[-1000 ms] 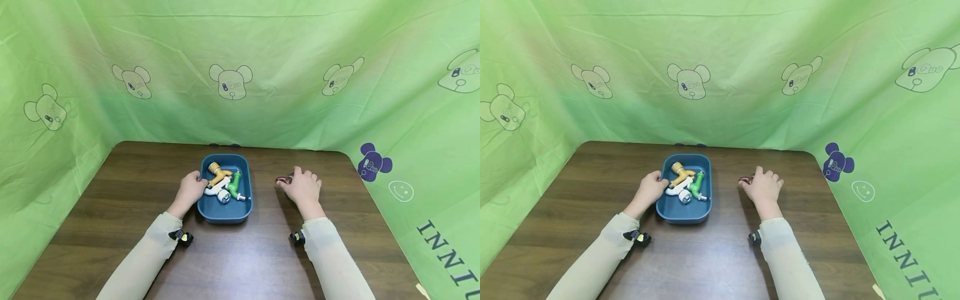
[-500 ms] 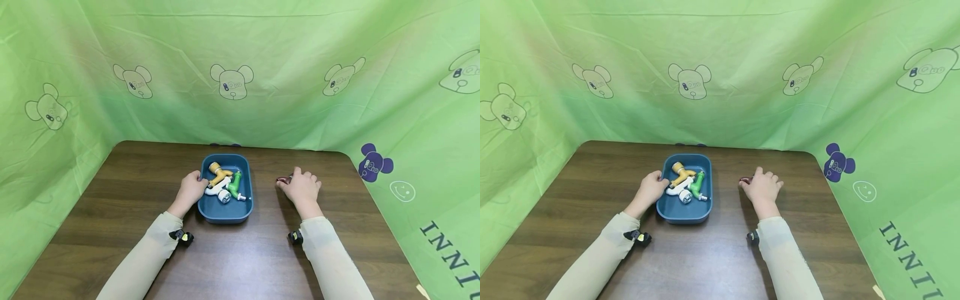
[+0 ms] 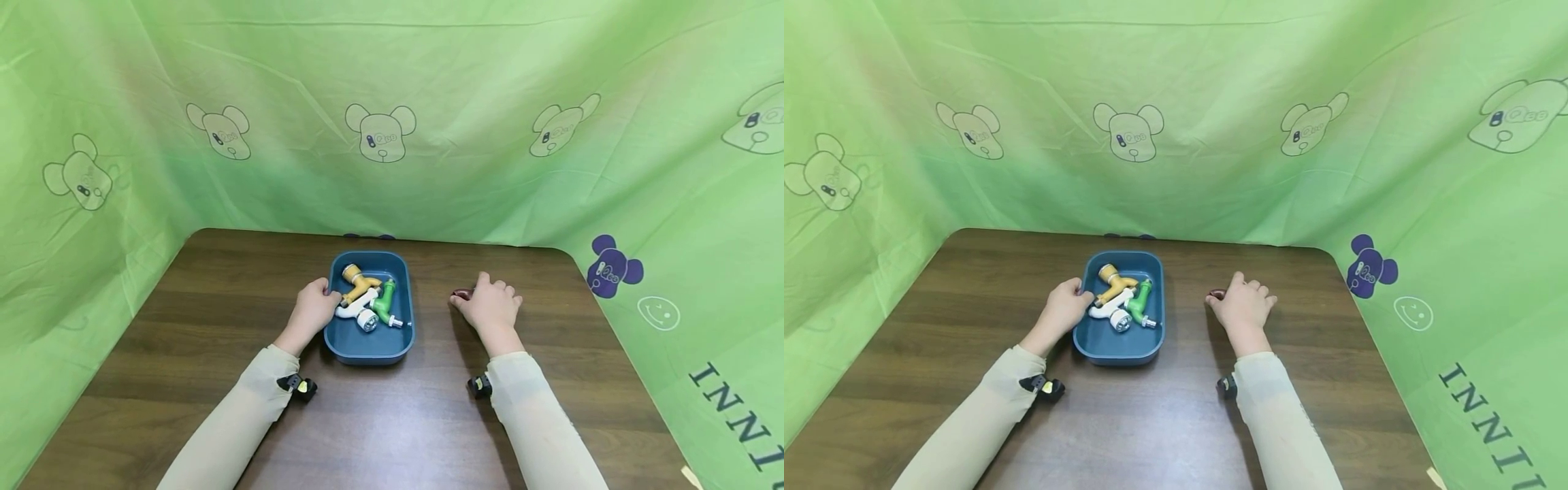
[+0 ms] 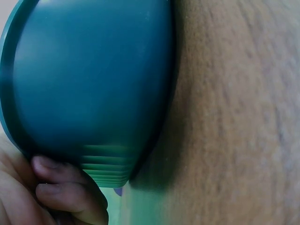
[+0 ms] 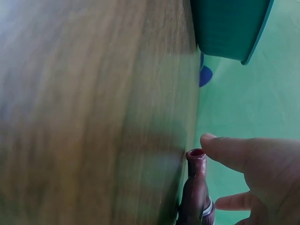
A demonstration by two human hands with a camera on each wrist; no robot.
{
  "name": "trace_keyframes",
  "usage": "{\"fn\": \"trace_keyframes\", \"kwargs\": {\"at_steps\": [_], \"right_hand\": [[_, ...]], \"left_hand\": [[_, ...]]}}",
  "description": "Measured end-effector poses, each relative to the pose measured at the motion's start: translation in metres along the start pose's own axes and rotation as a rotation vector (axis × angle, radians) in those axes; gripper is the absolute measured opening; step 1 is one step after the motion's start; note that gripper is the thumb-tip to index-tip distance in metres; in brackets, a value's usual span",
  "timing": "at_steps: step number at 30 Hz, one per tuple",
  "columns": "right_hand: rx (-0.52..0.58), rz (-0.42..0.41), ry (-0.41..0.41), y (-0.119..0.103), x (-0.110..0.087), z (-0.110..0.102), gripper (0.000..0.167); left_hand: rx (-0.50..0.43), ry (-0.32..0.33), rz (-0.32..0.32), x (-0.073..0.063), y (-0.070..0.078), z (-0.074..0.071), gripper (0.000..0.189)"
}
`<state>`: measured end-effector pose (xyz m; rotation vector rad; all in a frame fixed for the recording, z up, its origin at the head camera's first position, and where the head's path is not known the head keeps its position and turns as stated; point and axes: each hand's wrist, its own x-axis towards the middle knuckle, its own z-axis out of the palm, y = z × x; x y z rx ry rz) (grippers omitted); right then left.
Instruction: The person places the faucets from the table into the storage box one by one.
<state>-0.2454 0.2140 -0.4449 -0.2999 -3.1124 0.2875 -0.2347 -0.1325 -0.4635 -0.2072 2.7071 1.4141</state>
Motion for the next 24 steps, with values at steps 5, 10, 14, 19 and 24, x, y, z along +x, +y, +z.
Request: {"fn": "trace_keyframes", "kwargs": {"at_steps": [5,10,14,19,24], "right_hand": [[0.0,-0.002,-0.005,-0.0015,0.0005,0.0002,0.088],[-0.012,0.006,-0.002,-0.0041,0.0011,0.0002,0.087],[-0.022,0.027,-0.004,-0.0063,0.0024,0.0001,0.089],[-0.045,0.051,-0.014,-0.0084,0.0038,0.0003,0.091],[-0.049,0.06,-0.011,-0.0093,0.0054,0.0015,0.091]], "left_hand": [[-0.001,0.001,0.001,-0.0002,0.0002,0.0001,0.03],[-0.004,0.002,-0.004,0.0003,-0.001,0.0002,0.03],[-0.004,0.005,-0.002,0.0002,-0.0018,0.0006,0.029],[-0.004,0.006,-0.001,-0.0005,-0.0012,0.0001,0.029],[-0.005,0.007,0.004,-0.0006,-0.0008,-0.0002,0.03]]}}
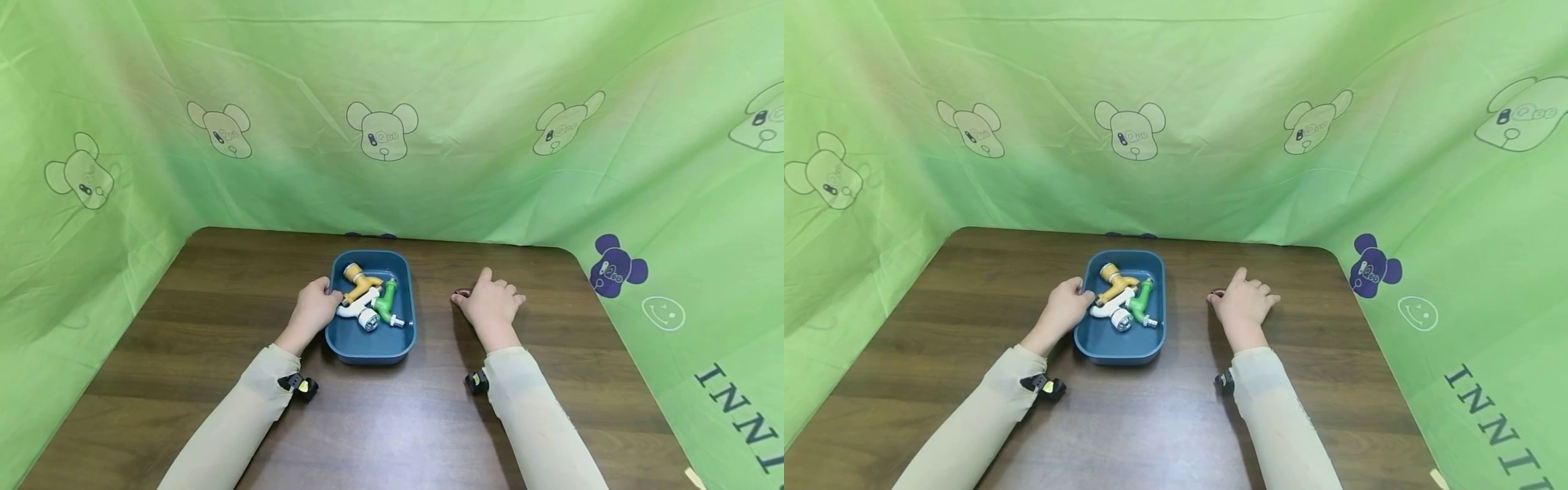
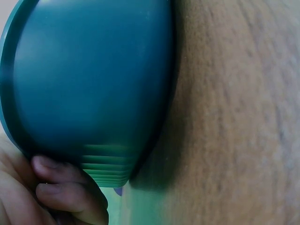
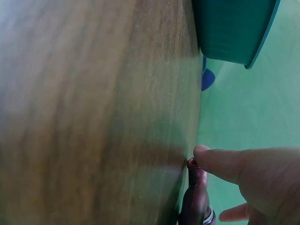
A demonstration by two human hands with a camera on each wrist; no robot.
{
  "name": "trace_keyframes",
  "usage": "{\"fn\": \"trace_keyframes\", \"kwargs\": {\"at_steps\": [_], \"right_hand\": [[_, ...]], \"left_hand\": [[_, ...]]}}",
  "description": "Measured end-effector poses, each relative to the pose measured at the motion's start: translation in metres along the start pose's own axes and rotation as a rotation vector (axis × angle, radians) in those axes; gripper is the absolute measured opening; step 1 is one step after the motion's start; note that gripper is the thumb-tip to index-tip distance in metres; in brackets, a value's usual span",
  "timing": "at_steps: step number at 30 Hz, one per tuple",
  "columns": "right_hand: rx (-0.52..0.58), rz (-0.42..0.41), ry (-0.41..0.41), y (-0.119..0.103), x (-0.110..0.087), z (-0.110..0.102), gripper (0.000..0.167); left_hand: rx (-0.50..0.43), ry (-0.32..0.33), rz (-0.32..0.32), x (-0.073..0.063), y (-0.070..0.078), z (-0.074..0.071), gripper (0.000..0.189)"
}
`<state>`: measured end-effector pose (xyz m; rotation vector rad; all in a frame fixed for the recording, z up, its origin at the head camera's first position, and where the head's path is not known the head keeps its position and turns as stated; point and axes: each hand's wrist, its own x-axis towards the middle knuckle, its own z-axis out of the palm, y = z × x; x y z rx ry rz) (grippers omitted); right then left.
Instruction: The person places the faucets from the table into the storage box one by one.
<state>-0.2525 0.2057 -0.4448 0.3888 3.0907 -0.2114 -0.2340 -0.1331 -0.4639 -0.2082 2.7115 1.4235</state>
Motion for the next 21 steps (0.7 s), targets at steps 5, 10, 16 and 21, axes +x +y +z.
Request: {"fn": "trace_keyframes", "kwargs": {"at_steps": [5,10,16,21], "right_hand": [[0.001,0.001,0.008,0.0012,0.0019,0.0019,0.089],[0.005,0.0,0.005,0.0014,0.0033,0.0027,0.09],[-0.003,-0.002,0.001,0.0008,0.0048,0.0022,0.095],[-0.002,-0.006,0.0,0.0003,0.006,0.0023,0.095]], "left_hand": [[-0.004,-0.002,0.001,0.0004,0.0005,0.0,0.031],[-0.001,0.0,0.008,0.0003,0.0005,0.0001,0.03],[0.01,0.003,0.013,0.0003,0.0005,0.0,0.03],[0.009,0.006,0.016,0.0012,0.0003,0.0002,0.03]]}}
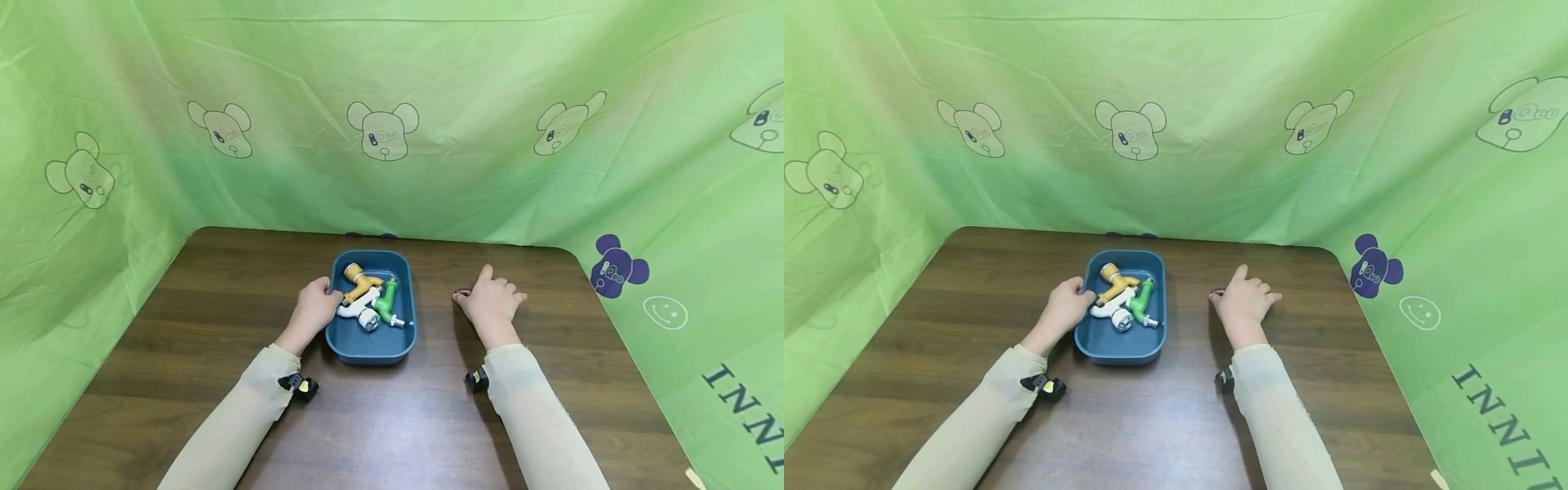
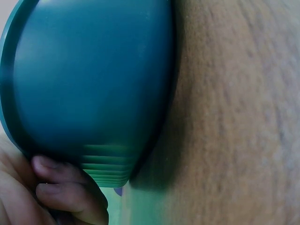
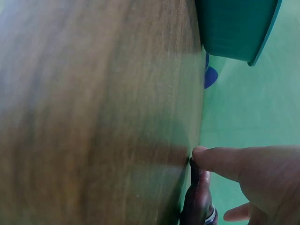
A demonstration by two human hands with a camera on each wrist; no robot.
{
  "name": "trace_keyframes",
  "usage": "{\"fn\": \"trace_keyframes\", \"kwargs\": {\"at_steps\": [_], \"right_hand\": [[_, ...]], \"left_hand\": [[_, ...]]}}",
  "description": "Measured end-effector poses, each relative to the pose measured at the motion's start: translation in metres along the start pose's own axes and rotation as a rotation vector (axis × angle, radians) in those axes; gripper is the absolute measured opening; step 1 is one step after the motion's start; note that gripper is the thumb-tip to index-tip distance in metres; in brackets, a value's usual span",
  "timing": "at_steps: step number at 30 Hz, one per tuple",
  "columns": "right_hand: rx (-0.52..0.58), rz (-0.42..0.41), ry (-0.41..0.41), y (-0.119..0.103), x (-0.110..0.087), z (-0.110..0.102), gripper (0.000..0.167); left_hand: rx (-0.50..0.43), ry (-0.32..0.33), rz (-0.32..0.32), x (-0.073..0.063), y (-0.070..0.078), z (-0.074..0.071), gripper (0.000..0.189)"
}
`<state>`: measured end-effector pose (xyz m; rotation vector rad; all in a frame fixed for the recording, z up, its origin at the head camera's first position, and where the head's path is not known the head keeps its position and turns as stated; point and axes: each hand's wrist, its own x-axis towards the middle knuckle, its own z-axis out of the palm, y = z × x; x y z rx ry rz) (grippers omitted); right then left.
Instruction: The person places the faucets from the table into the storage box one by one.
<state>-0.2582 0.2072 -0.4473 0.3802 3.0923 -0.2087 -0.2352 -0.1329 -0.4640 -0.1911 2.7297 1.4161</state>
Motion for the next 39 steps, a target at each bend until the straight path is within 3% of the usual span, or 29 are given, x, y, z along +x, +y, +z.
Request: {"fn": "trace_keyframes", "kwargs": {"at_steps": [39], "right_hand": [[0.119,-0.174,0.103,0.023,-0.01,-0.01,0.107]], "left_hand": [[0.002,-0.009,0.005,-0.001,-0.001,0.0,0.03]]}}
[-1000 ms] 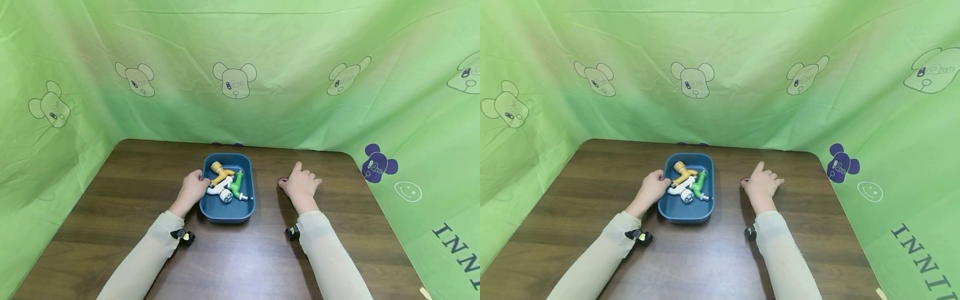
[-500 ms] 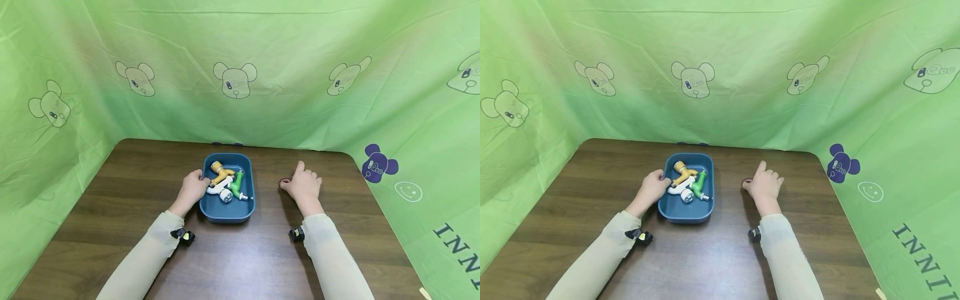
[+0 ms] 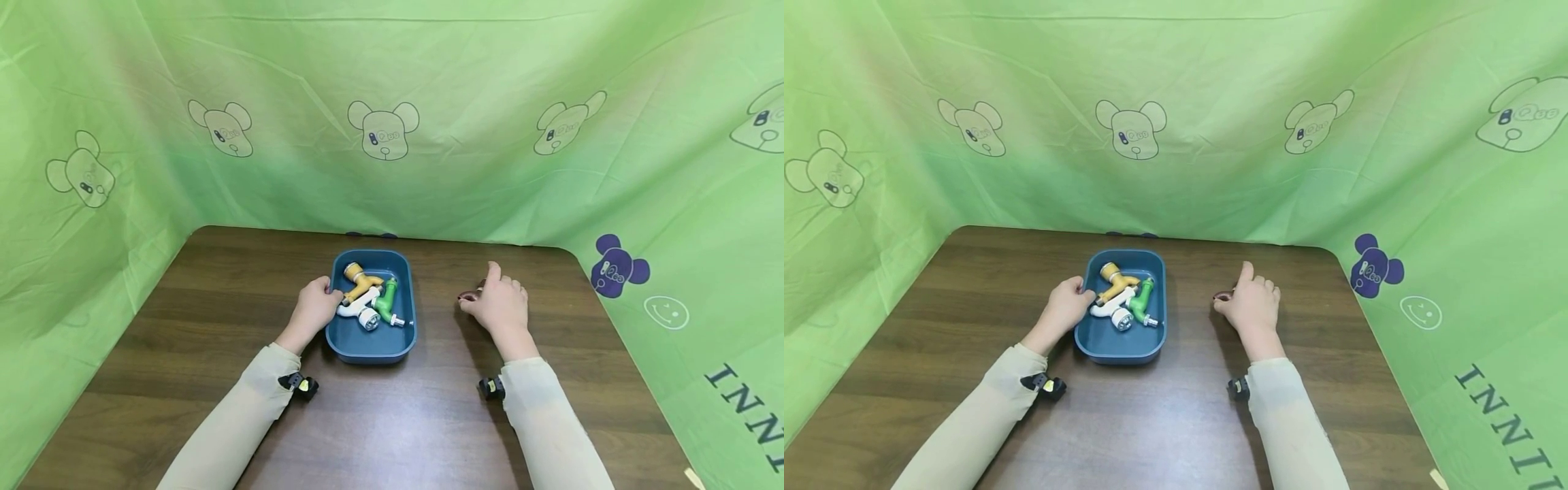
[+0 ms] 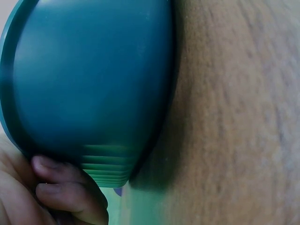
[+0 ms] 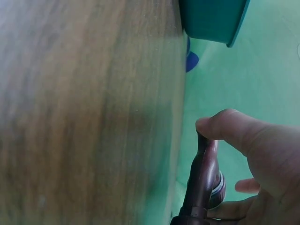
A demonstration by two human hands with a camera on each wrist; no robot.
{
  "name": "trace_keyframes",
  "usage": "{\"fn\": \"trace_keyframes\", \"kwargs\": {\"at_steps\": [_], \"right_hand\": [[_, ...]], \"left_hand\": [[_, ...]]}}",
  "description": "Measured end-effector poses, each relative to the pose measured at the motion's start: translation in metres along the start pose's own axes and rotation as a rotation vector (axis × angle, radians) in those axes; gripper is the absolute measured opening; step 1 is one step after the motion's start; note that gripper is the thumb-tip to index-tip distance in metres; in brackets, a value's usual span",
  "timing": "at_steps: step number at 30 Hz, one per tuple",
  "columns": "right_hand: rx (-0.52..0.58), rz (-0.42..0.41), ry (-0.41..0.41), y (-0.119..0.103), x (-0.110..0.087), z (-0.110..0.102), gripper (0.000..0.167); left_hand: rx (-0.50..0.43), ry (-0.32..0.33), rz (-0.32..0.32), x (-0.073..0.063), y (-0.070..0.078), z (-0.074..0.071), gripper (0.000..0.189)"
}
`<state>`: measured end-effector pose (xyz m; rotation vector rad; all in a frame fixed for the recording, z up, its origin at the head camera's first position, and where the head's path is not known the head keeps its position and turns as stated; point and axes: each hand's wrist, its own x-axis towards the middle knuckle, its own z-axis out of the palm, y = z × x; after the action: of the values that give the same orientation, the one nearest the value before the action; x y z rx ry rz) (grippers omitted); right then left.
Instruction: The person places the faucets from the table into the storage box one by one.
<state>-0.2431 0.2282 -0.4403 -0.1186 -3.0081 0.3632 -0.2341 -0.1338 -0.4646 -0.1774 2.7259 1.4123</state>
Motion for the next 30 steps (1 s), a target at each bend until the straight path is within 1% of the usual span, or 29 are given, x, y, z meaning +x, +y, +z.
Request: {"fn": "trace_keyframes", "kwargs": {"at_steps": [8,12,17,30], "right_hand": [[0.014,-0.031,0.029,-0.002,-0.006,-0.005,0.107],[0.022,-0.044,0.027,-0.003,-0.009,-0.008,0.107],[0.03,-0.055,0.023,-0.005,-0.012,-0.009,0.107],[0.043,-0.077,0.076,-0.007,-0.021,-0.012,0.103]], "left_hand": [[0.007,0.004,0.005,0.001,0.0,0.001,0.029],[0.009,0.008,0.015,0.001,0.0,0.001,0.03],[0.007,0.008,0.004,0.001,0.0,0.001,0.03],[0.003,0.003,-0.003,0.001,0.0,0.0,0.029]]}}
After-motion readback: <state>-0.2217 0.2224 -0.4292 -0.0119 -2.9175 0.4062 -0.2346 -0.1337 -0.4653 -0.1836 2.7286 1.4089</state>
